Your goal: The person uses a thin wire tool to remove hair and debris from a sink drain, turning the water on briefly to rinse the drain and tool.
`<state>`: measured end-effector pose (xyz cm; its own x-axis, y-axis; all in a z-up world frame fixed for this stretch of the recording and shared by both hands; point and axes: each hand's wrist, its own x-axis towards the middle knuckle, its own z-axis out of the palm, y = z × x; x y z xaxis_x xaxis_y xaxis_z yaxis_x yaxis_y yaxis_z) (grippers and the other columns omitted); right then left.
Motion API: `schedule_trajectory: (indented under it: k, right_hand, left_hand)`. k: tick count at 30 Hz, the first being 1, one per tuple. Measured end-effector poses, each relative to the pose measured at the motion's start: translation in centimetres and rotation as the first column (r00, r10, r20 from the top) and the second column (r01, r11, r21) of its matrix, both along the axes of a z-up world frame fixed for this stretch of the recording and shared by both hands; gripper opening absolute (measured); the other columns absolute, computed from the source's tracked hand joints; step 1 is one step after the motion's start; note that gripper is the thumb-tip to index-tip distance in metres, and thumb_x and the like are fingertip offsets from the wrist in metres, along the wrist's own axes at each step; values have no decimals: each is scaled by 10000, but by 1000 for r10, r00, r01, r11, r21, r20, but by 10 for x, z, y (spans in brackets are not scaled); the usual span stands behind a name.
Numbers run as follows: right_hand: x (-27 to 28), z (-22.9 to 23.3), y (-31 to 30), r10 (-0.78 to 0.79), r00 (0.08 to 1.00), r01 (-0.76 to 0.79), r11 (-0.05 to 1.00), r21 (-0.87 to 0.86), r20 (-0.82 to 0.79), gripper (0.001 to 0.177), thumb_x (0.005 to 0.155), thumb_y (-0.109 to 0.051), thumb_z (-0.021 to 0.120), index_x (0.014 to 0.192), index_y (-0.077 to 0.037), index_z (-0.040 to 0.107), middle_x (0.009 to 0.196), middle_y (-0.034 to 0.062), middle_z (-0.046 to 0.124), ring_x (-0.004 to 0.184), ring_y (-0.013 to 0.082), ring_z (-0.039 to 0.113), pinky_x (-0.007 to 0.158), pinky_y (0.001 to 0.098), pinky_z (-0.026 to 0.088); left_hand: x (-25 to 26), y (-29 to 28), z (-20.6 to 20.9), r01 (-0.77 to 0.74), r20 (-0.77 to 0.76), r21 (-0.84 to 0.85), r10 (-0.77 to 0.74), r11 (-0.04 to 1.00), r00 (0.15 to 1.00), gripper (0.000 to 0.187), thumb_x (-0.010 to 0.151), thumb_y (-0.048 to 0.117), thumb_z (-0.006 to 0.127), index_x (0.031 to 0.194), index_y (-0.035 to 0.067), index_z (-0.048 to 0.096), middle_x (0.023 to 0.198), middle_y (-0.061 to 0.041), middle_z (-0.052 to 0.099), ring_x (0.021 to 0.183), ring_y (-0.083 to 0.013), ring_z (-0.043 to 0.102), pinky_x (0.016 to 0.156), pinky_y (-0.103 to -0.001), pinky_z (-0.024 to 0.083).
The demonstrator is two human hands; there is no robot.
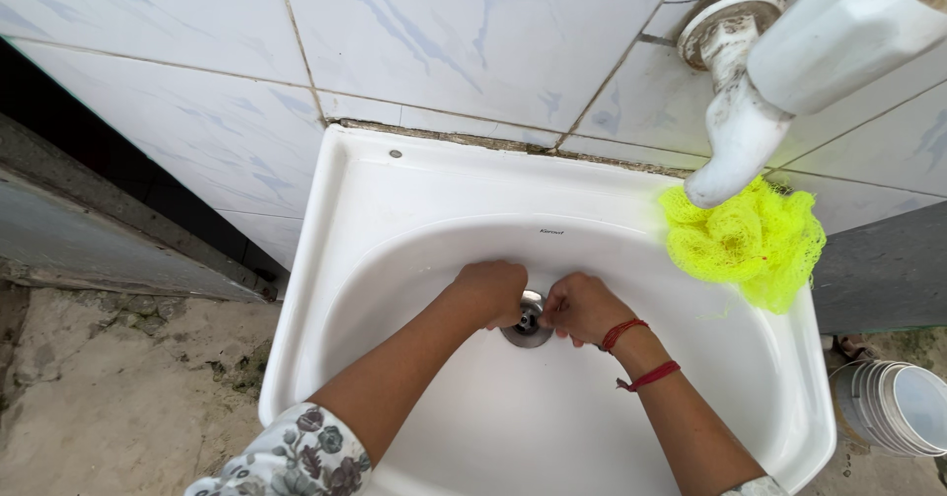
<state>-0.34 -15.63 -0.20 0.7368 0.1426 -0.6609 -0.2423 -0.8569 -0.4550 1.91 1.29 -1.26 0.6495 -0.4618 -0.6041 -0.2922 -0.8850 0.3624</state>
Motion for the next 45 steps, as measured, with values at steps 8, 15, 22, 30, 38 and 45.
schedule_trajectory:
  k: [8, 15, 22, 30, 38, 45]
  right_hand:
    - [-2, 13, -1, -3, 992, -3, 999, -44, -123, 149, 867, -165, 730, 861, -17, 743, 684, 51, 695, 519, 115, 611, 482, 298, 458]
    - [5, 26, -14, -15, 978, 28, 998, 58, -209, 164, 831, -173, 727, 924, -40, 752, 679, 36, 709, 516, 99, 520, 477, 270, 426]
    - [7, 21, -9, -119, 986, 116, 993, -35, -117, 176, 834, -133, 664, 936, -29, 762, 651, 74, 668, 507, 126, 512, 467, 295, 414]
    - [5, 9, -7, -62, 996, 58, 996, -60, -61, 145, 845, -140, 685, 908, -38, 767, 637, 62, 672, 518, 125, 554, 482, 289, 460]
    - [1, 13, -8, 27, 982, -34, 999, -33, -189, 116, 836, -121, 708, 879, -41, 780, 640, 52, 677, 528, 98, 546, 475, 281, 438]
    - [2, 25, -4, 38, 987, -52, 995, -83, -158, 99, 831, -158, 739, 856, -64, 756, 611, 36, 664, 510, 118, 527, 470, 283, 429]
  left_hand:
    - [-3, -2, 5, -119, -148, 4, 119, 993, 982, 86, 851, 34, 634, 876, 13, 714, 734, -92, 752, 614, -168, 729, 574, -313, 589]
    - [-3, -5, 7, -175, -165, -23, 169, 984, 972, 57, 856, 64, 664, 880, 25, 697, 725, -83, 741, 608, -170, 731, 601, -318, 592]
    - [-3, -4, 8, -173, -149, 9, 173, 985, 974, 65, 869, 27, 629, 886, 41, 690, 741, -93, 763, 613, -169, 740, 612, -314, 598]
    - [-6, -5, 3, -108, -104, 15, 109, 994, 989, 87, 866, 9, 646, 911, 45, 710, 765, -75, 766, 620, -165, 740, 612, -321, 588]
    - [-6, -8, -3, -72, -164, 46, 79, 996, 983, 93, 853, 23, 666, 933, 46, 707, 757, -61, 745, 596, -169, 730, 614, -319, 587]
    - [-10, -10, -7, -26, -162, 44, 32, 999, 986, 130, 840, 8, 653, 946, 38, 723, 736, -52, 738, 590, -159, 722, 603, -314, 566]
